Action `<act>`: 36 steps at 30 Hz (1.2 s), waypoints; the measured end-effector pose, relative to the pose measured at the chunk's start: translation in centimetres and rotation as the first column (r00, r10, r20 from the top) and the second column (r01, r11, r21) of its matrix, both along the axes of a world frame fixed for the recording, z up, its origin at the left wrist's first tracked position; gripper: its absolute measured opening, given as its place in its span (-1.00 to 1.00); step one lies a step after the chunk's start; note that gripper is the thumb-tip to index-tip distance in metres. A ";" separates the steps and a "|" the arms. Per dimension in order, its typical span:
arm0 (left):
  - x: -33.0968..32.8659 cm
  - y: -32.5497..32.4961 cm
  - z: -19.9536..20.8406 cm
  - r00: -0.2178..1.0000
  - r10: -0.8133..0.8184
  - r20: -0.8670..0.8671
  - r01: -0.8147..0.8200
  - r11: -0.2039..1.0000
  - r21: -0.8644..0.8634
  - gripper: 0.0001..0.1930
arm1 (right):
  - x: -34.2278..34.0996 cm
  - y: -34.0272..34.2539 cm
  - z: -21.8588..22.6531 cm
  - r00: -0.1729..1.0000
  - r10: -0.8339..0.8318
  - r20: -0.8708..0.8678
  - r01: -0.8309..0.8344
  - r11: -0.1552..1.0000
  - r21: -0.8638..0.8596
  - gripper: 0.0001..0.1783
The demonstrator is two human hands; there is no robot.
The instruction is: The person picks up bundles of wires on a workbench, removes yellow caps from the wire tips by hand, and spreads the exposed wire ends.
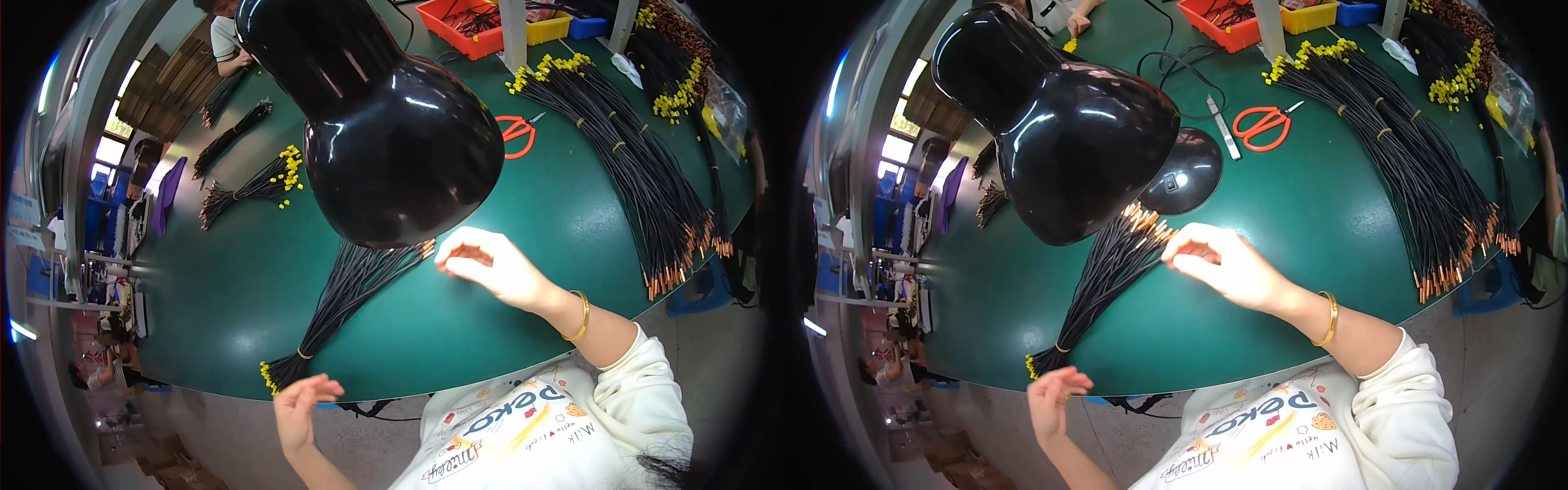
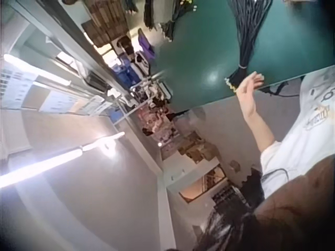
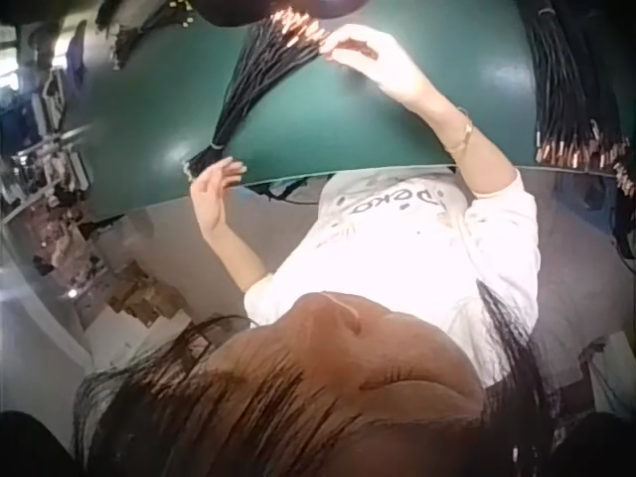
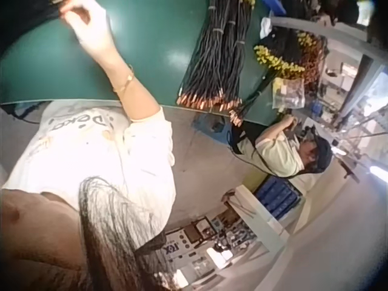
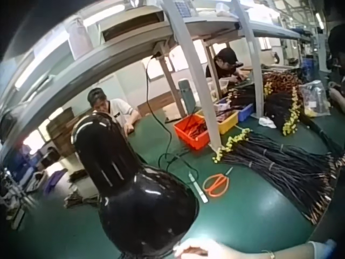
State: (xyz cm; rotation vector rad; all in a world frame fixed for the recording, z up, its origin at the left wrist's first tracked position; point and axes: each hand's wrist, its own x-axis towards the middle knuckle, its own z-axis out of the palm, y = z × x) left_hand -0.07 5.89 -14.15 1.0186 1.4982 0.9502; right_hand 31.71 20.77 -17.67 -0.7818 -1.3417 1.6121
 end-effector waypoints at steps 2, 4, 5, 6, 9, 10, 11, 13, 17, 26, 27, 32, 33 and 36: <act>1.6 3.0 1.2 0.960 -0.025 -0.279 0.075 0.983 0.169 -0.70 | -0.3 -0.3 -0.4 0.993 0.117 0.032 -0.115 0.993 -0.032 -0.88; 3.2 6.1 0.7 0.612 -0.030 -0.790 0.285 0.941 0.185 -0.55 | -0.3 -0.5 -1.3 0.977 0.213 0.023 -0.211 0.975 -0.073 -0.86; 3.8 7.0 0.3 0.305 0.032 -0.952 0.449 0.877 0.173 -0.53 | -0.5 -0.6 -1.8 0.965 0.261 0.020 -0.258 0.961 -0.095 -0.86; 3.7 7.4 -0.5 0.306 0.033 -0.952 0.454 0.873 0.176 -0.53 | -0.4 -0.6 -2.1 0.947 0.317 -0.057 -0.322 0.935 -0.150 -0.83; 2.5 7.6 -1.8 0.247 -0.042 -0.968 0.442 0.894 0.074 -0.61 | -0.7 -1.0 -1.5 0.899 0.415 -0.142 -0.437 0.825 -0.358 -0.80; 2.3 7.4 -1.6 0.353 -0.090 -0.931 0.415 0.907 0.070 -0.67 | -0.9 -1.1 -2.4 0.861 0.454 -0.228 -0.508 0.769 -0.388 -0.66; 2.2 7.1 -1.4 0.454 -0.134 -0.881 0.387 0.920 0.060 -0.72 | -1.1 -1.5 -2.5 0.863 0.449 -0.233 -0.505 0.770 -0.389 -0.66; 3.4 5.8 -0.7 0.660 -0.118 -0.742 0.307 0.944 0.122 -0.78 | -1.6 -2.2 -2.7 0.809 0.460 -0.365 -0.587 0.608 -0.534 -0.42; 6.2 2.7 0.1 0.865 -0.122 -0.486 0.204 0.972 0.119 -0.78 | -3.0 -4.1 -3.1 0.818 0.381 -0.431 -0.573 0.599 -0.559 -0.14; 9.4 5.0 -1.3 0.835 -0.356 -0.421 0.394 0.919 0.004 -0.47 | -2.6 -2.4 -0.8 0.824 0.112 -0.555 -0.445 0.735 -0.512 -0.52; 9.7 6.0 -1.9 0.901 -0.351 -0.255 0.365 0.931 0.007 -0.41 | -2.4 -2.2 -0.7 0.824 0.109 -0.555 -0.441 0.738 -0.510 -0.52; 12.0 10.4 -2.8 0.760 -0.394 0.517 0.516 0.849 -0.112 -0.26 | -1.4 -1.5 0.5 0.944 0.294 -0.147 -0.326 0.899 -0.292 -0.58; 12.7 11.3 -2.5 0.753 -0.403 0.520 0.528 0.842 -0.112 -0.26 | -0.9 -1.4 0.9 0.938 0.339 -0.080 -0.345 0.875 -0.340 -0.62; 14.4 13.2 -1.4 0.695 -0.458 0.554 0.603 0.792 -0.101 -0.41 | -0.6 -1.1 0.7 0.982 0.178 -0.068 -0.190 0.947 -0.259 -0.68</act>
